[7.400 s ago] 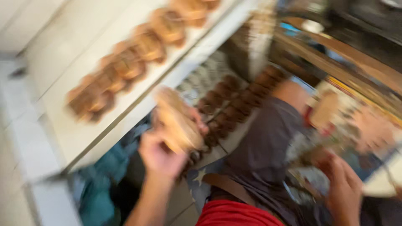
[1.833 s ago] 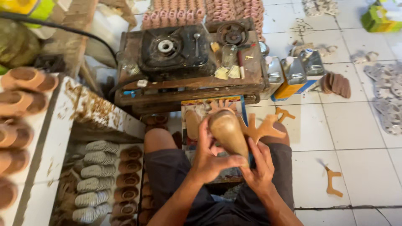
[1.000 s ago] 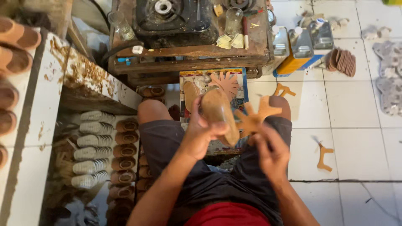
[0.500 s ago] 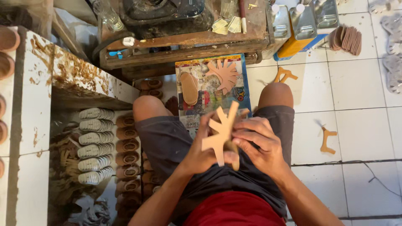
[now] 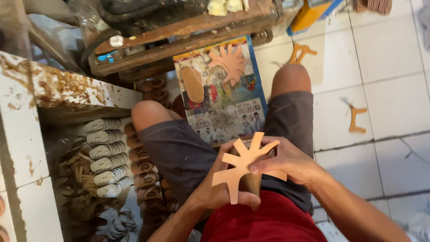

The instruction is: The person assembles sandals by hand, attaching star-shaped straps to wooden soles and pressing them into place. They handle multiple soles and straps, repeatedly fitting and adjusting the components while seated on the floor.

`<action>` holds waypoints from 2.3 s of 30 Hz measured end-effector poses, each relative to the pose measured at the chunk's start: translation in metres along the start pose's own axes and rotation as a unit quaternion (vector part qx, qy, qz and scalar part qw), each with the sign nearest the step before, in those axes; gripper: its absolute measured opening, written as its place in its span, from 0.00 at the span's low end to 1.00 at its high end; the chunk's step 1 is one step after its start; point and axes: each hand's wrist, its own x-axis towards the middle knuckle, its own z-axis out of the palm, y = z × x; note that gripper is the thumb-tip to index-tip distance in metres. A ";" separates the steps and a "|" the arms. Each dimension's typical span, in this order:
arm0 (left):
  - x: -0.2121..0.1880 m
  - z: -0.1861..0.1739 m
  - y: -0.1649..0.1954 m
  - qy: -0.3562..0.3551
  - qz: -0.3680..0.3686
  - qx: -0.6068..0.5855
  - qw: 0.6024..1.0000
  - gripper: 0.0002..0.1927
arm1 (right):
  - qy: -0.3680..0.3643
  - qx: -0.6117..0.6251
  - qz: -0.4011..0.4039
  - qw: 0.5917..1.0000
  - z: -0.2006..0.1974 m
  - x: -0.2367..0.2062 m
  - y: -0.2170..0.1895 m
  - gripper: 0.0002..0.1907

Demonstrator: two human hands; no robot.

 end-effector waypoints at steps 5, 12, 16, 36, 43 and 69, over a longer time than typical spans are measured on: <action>-0.018 0.013 -0.005 -0.010 -0.023 -0.029 0.999 0.63 | -0.026 -0.017 0.035 0.999 -0.001 -0.016 0.005 0.31; -0.047 0.029 -0.004 -0.009 -0.068 -0.069 0.995 0.59 | -0.072 -0.077 0.079 0.991 0.008 -0.033 0.009 0.29; -0.056 0.031 0.004 0.019 -0.094 -0.074 0.993 0.59 | -0.077 -0.083 0.103 0.988 0.016 -0.031 0.014 0.30; -0.061 0.025 -0.017 0.081 -0.118 -0.123 0.982 0.24 | -0.094 -0.055 0.111 0.988 0.010 -0.023 0.048 0.29; -0.064 0.027 -0.016 0.111 -0.153 -0.208 0.960 0.23 | 0.017 0.027 0.062 0.998 0.017 -0.035 0.083 0.26; -0.071 0.026 -0.024 0.091 -0.113 -0.107 0.984 0.27 | -0.019 -0.036 0.031 0.999 0.018 -0.037 0.084 0.23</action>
